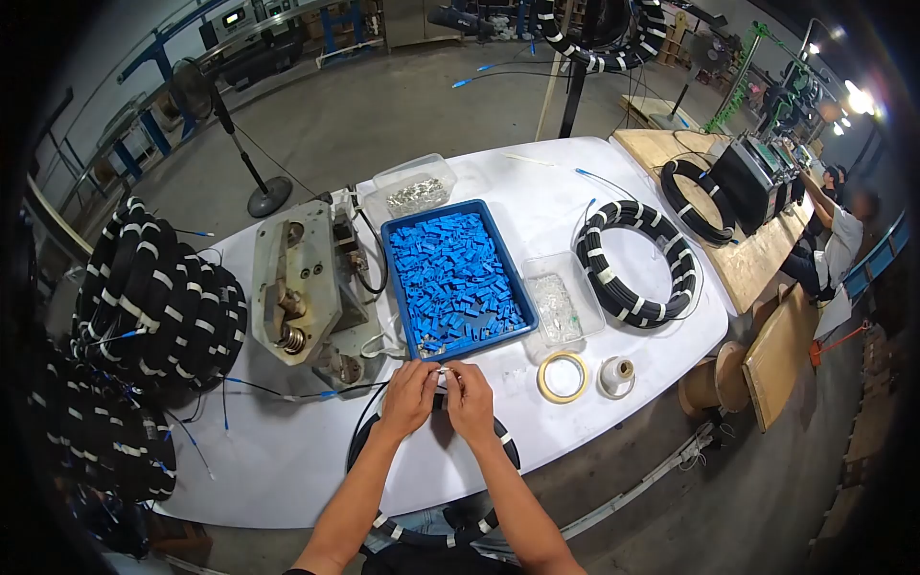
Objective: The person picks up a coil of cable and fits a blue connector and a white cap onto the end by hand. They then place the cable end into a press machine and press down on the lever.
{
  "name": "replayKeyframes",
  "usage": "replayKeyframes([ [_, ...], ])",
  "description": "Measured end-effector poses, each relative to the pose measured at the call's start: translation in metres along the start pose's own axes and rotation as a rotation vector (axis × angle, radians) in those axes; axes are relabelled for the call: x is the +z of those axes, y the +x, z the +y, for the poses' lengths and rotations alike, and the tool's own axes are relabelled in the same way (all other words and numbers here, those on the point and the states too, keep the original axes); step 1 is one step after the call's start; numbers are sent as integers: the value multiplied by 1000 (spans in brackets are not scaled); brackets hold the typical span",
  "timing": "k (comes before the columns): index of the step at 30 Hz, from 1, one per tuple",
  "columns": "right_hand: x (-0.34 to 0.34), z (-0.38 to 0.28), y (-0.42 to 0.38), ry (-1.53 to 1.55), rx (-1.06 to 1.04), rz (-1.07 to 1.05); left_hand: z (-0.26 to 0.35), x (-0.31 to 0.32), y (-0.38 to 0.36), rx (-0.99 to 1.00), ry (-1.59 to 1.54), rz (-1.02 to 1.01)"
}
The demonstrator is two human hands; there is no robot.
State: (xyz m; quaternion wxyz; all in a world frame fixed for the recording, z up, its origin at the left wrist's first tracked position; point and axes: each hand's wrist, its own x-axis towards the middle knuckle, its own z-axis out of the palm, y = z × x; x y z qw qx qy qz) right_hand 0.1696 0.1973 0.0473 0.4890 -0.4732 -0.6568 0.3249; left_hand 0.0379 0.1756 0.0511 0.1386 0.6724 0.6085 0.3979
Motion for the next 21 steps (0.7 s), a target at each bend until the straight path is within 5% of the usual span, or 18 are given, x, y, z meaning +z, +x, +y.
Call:
replayKeyframes([
  [11,-9,10,9,197,278,-118,-8,-2,17,-121,-281,-146],
  [13,-13,11,10,209,311,-153,-1,-6,18,-302,-374,-118],
  [21,-13,4,21,232,345,-197,-9,-6,14,-361,-326,-128],
])
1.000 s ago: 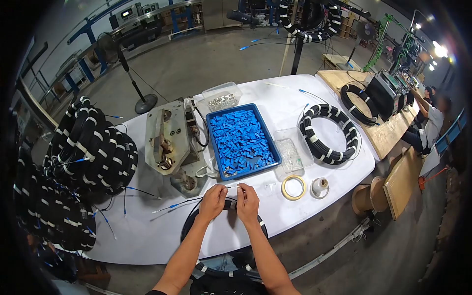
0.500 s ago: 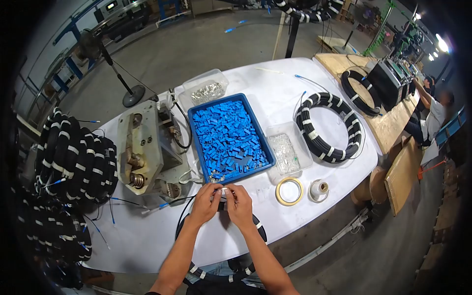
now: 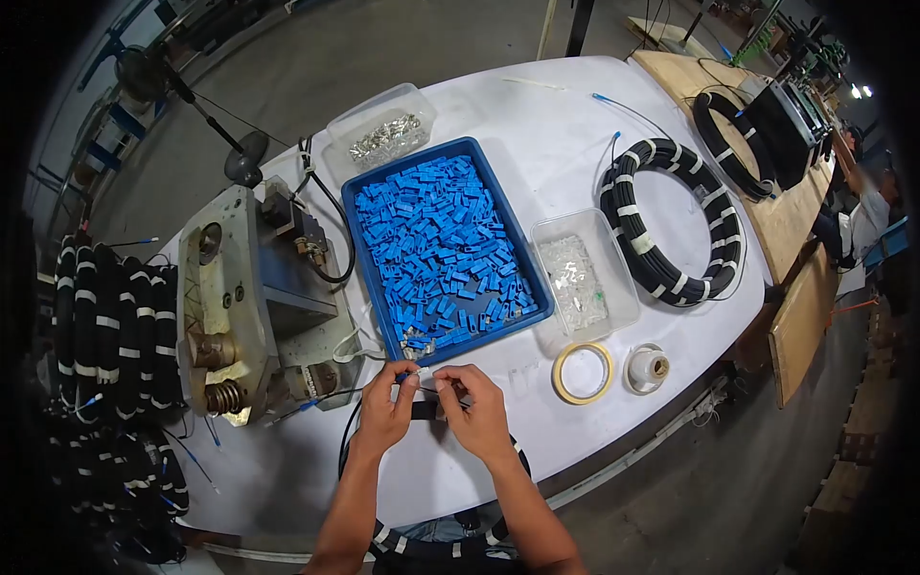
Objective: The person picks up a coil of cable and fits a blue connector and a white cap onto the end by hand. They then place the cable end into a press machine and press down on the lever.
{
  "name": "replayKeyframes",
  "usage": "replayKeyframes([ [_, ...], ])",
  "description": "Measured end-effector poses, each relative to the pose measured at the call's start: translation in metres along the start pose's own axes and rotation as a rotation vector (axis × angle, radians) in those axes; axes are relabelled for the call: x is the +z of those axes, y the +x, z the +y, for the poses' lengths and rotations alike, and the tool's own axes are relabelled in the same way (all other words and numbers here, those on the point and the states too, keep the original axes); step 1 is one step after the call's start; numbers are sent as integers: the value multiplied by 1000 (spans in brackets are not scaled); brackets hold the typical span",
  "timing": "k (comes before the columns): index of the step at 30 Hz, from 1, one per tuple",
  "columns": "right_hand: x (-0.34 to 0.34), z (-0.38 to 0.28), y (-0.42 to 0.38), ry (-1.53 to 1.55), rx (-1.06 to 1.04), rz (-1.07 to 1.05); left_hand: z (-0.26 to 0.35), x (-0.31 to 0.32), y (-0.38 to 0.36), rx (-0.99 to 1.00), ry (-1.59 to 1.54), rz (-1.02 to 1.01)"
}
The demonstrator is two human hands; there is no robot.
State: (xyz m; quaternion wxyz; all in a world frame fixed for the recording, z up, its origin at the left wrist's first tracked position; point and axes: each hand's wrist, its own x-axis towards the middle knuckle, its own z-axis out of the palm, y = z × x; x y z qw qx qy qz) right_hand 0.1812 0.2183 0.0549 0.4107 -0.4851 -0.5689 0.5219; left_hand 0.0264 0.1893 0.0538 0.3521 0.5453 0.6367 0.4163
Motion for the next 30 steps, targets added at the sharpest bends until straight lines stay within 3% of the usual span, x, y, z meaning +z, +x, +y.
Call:
replayKeyframes([
  [3,-6,-13,13,-165,-49,27,-4,4,0,11,-11,5],
  [5,-13,-12,24,-575,-281,94,-6,4,2,29,-18,10],
  [10,-16,-11,51,-758,-309,176,-10,4,2,31,12,20],
  [13,-17,-18,65,-935,-309,140,-9,1,1,-19,-3,-13],
  [15,-20,-14,75,-1036,-294,-50,-11,2,0,-55,-81,-26],
  [18,-19,-14,91,-1141,-191,-171,-14,1,-1,-81,-190,-45],
  [22,-24,-19,97,-1210,-160,-288,-14,-2,-1,-24,-269,-70],
  [27,-20,-11,100,-1021,-76,-310,-19,-3,-3,22,-276,-80],
  [30,-17,-22,87,-872,-215,-185,-24,-3,-5,61,-289,-77],
])
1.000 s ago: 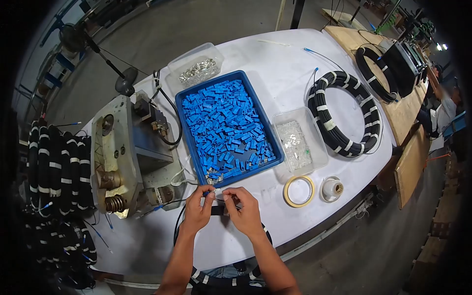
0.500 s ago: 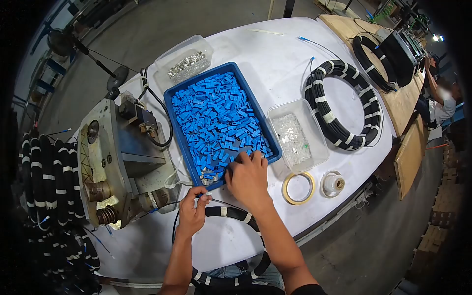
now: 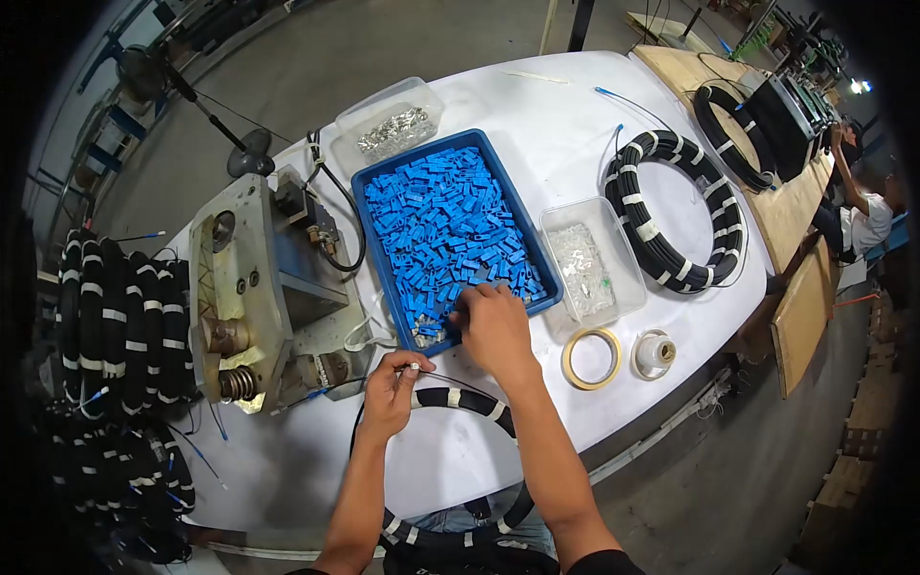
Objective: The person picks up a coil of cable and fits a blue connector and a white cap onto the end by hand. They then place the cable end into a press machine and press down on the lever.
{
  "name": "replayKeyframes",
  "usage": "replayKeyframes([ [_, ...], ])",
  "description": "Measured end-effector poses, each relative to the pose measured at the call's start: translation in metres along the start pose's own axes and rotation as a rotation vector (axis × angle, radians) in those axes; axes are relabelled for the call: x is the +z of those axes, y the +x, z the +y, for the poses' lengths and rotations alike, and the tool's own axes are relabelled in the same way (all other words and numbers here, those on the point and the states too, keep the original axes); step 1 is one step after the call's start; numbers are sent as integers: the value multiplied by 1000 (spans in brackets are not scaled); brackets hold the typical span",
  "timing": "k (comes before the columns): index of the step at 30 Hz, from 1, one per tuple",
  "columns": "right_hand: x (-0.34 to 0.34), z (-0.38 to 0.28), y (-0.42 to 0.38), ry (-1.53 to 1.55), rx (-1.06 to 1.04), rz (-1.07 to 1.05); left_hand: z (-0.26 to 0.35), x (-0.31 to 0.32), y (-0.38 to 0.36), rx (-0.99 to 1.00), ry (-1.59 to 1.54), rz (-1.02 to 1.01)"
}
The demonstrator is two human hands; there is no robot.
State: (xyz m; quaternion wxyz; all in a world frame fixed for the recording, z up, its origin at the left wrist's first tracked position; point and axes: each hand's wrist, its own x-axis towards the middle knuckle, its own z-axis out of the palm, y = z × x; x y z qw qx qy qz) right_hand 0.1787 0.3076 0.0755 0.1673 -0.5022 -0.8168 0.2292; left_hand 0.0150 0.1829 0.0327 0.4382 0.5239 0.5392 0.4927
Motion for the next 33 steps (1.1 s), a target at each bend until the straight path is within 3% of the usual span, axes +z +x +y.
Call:
replayKeyframes([
  [1,1,-5,-6,-1,-5,0,-2,0,-1,16,-48,20],
  [3,5,-17,-23,401,-64,222,-5,-1,-3,45,-103,35],
  [4,7,-22,-32,405,-71,223,-5,-3,-6,49,-98,39],
  [6,13,-31,-53,776,-83,167,-4,-4,-11,12,-154,46],
  [8,29,-31,-71,840,-84,168,-3,-2,-16,-12,-201,74],
  [10,48,-27,-86,1073,31,171,-1,-3,-17,75,-112,120],
  [12,50,-29,-94,1073,25,129,-1,-5,-25,55,-132,107],
  [14,45,-38,-99,1041,-31,173,-3,-5,-33,233,-175,102],
  [15,39,-43,-101,1042,-38,172,-2,-7,-40,217,-221,126],
  [17,25,-56,-108,853,-217,198,-4,-7,-49,235,-236,160],
  [29,36,-87,-152,841,-155,202,-2,-5,-93,147,-329,223],
  [33,43,-89,-153,785,-229,290,-3,-5,-99,128,-354,205],
])
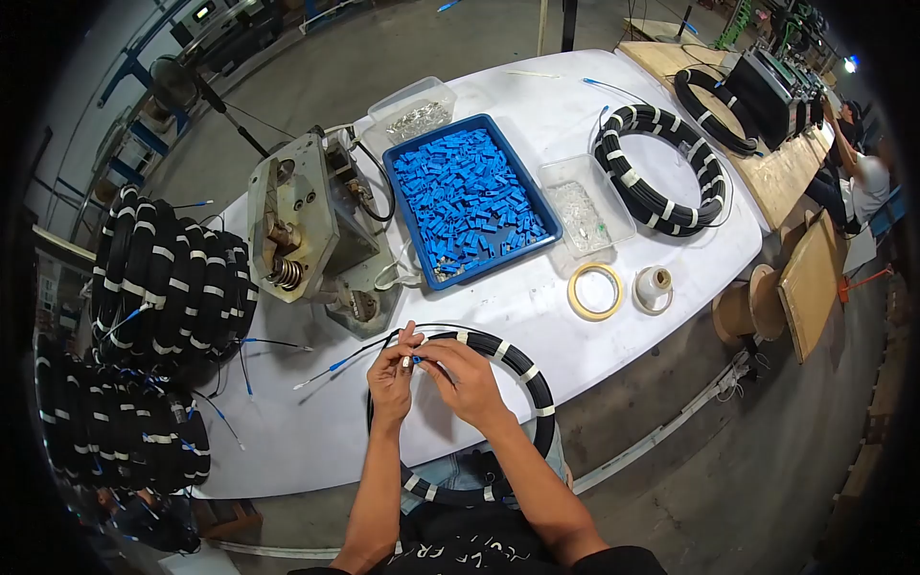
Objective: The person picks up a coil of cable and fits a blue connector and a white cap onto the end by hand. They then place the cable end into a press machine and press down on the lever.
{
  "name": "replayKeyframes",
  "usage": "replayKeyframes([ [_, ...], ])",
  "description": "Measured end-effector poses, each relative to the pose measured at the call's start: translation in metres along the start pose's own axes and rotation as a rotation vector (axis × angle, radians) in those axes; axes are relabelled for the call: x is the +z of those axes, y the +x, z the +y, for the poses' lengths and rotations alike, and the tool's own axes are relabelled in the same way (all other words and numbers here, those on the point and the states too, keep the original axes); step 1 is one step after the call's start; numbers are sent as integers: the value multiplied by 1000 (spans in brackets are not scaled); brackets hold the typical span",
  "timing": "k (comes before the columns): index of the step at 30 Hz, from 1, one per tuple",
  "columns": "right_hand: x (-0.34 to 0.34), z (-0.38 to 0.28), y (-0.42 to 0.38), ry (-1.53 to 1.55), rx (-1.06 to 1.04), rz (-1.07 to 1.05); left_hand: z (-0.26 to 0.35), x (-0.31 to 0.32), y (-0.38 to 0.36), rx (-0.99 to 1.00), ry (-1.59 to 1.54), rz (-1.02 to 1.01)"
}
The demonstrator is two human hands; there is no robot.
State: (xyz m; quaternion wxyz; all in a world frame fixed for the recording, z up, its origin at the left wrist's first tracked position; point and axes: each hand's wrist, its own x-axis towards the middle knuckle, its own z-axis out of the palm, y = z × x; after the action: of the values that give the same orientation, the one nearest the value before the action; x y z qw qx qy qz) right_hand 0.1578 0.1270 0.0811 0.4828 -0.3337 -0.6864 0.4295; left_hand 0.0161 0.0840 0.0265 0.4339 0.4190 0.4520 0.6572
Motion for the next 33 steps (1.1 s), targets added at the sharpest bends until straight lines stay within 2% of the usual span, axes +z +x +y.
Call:
replayKeyframes([
  [5,3,-4,0,-31,-4,16,1,-1,3,-32,-83,10],
  [10,4,-8,4,-29,87,36,3,0,4,-100,-169,30],
  [12,7,-7,3,-7,94,52,2,-1,5,-38,-70,10],
  [20,9,-3,0,51,114,91,3,0,8,-30,-10,-9],
  [22,11,4,-6,121,182,155,5,0,9,-24,-1,-11],
  [31,13,2,-4,4,58,155,0,-2,9,-35,9,-19],
  [33,14,0,-4,-3,43,152,0,-1,8,-112,-59,21],
])
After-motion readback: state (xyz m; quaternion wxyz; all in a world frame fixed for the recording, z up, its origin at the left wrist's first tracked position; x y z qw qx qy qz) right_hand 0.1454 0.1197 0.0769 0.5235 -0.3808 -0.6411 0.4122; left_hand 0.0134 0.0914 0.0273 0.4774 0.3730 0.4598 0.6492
